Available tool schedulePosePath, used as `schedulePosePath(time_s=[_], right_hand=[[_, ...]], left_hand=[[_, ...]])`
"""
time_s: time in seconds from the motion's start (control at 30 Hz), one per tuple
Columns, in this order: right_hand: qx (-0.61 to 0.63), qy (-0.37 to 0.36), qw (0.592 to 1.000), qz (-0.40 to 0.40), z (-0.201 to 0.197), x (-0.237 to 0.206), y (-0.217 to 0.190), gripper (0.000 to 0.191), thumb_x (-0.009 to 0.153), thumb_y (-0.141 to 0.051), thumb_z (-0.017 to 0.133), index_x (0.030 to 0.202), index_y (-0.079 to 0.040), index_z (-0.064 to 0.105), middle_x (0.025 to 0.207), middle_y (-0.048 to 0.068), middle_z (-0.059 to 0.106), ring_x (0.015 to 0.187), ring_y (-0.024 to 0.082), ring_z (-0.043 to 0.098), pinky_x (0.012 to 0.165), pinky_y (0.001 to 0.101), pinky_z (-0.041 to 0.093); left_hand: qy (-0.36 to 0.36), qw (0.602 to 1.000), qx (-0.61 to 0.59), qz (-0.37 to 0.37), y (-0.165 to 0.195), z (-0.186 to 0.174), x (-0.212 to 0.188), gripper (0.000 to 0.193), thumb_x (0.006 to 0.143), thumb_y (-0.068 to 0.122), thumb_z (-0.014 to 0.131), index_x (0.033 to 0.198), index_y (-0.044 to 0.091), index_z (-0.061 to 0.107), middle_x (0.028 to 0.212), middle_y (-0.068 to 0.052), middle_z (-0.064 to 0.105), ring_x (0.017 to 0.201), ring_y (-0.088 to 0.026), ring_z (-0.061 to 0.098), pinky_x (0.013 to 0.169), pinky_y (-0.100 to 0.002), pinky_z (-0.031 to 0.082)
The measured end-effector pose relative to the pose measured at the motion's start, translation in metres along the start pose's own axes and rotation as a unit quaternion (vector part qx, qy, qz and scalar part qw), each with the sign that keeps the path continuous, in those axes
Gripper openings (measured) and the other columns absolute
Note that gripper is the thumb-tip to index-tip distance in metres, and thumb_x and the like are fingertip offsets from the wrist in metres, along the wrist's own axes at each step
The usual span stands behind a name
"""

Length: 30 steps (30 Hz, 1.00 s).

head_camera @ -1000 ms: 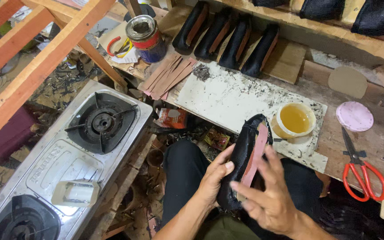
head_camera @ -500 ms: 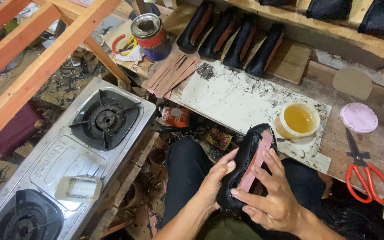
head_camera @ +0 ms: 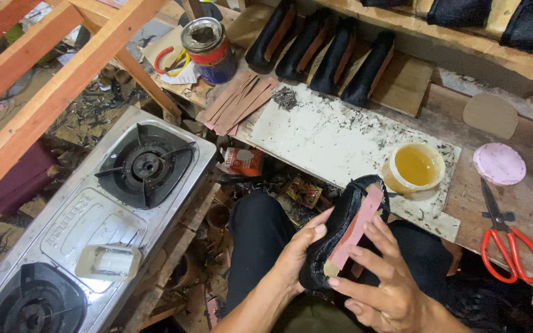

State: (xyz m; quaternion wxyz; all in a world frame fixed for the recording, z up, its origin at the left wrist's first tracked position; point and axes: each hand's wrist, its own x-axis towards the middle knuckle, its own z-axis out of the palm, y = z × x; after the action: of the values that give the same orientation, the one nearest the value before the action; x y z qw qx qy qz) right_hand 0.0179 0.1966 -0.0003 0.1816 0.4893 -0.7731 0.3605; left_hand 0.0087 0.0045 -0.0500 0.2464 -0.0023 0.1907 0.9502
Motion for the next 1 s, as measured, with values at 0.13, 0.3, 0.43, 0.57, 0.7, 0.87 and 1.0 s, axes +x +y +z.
schedulePosePath(time_s=[0.13,0.3,0.43,0.57,0.7,0.87,1.0], right_hand=[[-0.009,0.025,1.000,0.014,0.003,-0.001,-0.004,0.029,0.093,-0.029,0.065,0.119,-0.022,0.075,0.153,0.013,0.041,0.152,0.042,0.030,0.125,0.0641,0.022],[-0.062,0.050,0.996,0.030,0.010,-0.002,-0.013,0.027,0.096,-0.030,0.061,0.118,-0.020,0.075,0.152,0.016,0.041,0.148,0.045,0.034,0.123,0.0649,0.026],[-0.080,0.049,0.995,0.039,0.015,-0.003,-0.019,0.028,0.094,-0.030,0.062,0.116,-0.017,0.075,0.150,0.017,0.042,0.146,0.048,0.037,0.121,0.0660,0.029],[-0.073,0.058,0.995,0.037,0.020,-0.004,-0.020,0.028,0.094,-0.028,0.062,0.115,-0.017,0.075,0.150,0.017,0.043,0.145,0.047,0.037,0.120,0.0669,0.030],[-0.086,0.050,0.990,0.104,0.022,-0.003,-0.022,0.030,0.090,-0.024,0.061,0.114,-0.014,0.076,0.151,0.019,0.044,0.146,0.048,0.035,0.118,0.0656,0.030],[-0.122,0.064,0.984,0.113,0.018,0.003,-0.015,0.029,0.092,-0.026,0.063,0.117,-0.019,0.075,0.155,0.015,0.041,0.150,0.044,0.031,0.124,0.0608,0.027],[-0.116,0.092,0.985,0.091,0.007,0.005,-0.008,0.030,0.094,-0.026,0.062,0.120,-0.018,0.074,0.158,0.016,0.038,0.151,0.044,0.029,0.124,0.0587,0.025]], left_hand=[[0.049,0.996,0.077,0.022,0.001,-0.001,0.002,0.076,0.092,0.029,0.063,0.156,-0.003,0.037,0.144,-0.018,0.056,0.127,-0.023,0.059,0.108,-0.035,0.049],[0.075,0.981,0.168,0.059,0.003,-0.002,0.000,0.074,0.090,0.025,0.060,0.155,-0.004,0.037,0.148,-0.019,0.054,0.132,-0.024,0.056,0.111,-0.036,0.045],[0.065,0.976,0.193,0.081,0.007,-0.004,-0.002,0.074,0.091,0.024,0.059,0.155,-0.005,0.037,0.149,-0.020,0.053,0.134,-0.025,0.054,0.113,-0.037,0.043],[0.076,0.967,0.220,0.099,0.009,-0.008,-0.004,0.075,0.090,0.024,0.060,0.155,-0.005,0.037,0.151,-0.020,0.052,0.136,-0.025,0.053,0.116,-0.037,0.040],[0.057,0.970,0.205,0.118,0.008,-0.009,-0.006,0.078,0.089,0.025,0.062,0.155,-0.005,0.036,0.152,-0.020,0.051,0.138,-0.026,0.052,0.118,-0.038,0.039],[0.037,0.975,0.189,0.111,0.008,-0.007,-0.010,0.084,0.085,0.031,0.067,0.156,-0.004,0.037,0.153,-0.020,0.050,0.140,-0.026,0.051,0.120,-0.038,0.037],[0.021,0.976,0.195,0.096,0.004,-0.005,-0.013,0.089,0.083,0.035,0.070,0.156,-0.005,0.037,0.150,-0.024,0.051,0.136,-0.029,0.053,0.118,-0.041,0.039]])
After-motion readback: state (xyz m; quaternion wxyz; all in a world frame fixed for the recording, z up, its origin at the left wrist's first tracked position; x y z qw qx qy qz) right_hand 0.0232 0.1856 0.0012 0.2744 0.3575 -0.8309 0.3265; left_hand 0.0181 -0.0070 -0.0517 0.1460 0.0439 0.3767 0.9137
